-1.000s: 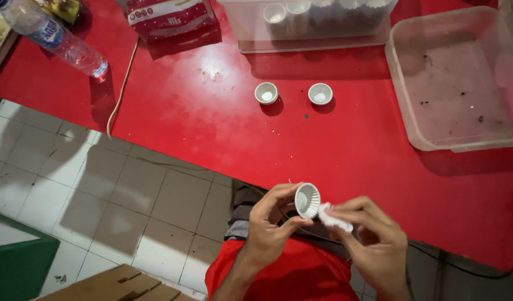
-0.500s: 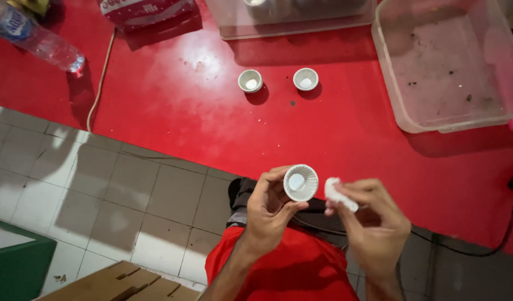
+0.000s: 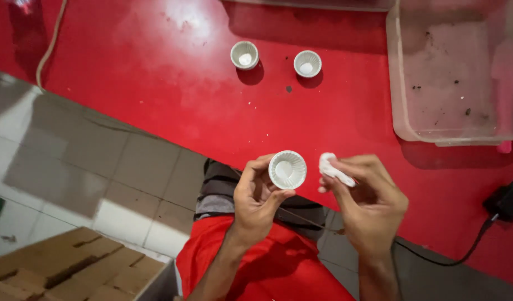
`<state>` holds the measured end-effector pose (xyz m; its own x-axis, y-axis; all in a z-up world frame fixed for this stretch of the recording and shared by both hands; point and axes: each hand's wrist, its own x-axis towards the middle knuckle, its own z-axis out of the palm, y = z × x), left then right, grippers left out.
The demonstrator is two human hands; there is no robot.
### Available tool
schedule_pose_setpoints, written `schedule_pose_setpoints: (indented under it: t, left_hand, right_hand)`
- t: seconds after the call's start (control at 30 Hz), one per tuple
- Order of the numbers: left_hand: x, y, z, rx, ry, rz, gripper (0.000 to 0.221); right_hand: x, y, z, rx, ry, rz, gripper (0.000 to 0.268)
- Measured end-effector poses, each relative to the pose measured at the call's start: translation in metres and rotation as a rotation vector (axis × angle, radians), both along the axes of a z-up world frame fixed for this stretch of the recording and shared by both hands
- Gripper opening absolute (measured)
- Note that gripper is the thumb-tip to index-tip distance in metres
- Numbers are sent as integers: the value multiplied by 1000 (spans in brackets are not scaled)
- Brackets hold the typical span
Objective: Clean small plastic cups by wiping them with a tissue
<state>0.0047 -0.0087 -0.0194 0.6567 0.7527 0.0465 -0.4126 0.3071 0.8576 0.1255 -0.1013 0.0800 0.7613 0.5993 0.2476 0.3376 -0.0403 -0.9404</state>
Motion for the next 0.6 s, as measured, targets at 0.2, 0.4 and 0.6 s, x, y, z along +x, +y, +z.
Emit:
schedule_pose_setpoints:
  t: [0.2,0.4,0.6]
  left_hand:
    - [-3,-9,-8,-51,-61,120,53]
    - [-27,3,-15,-22,-10,146,52]
    - [-29,0,-17,-75,-41,16,53]
  right_hand:
    - [-18,2,-16,23,147,210,9]
    - [-33,-2,-36,56,203,178,17]
    - [-36,-5,-44,52,117,-107,20]
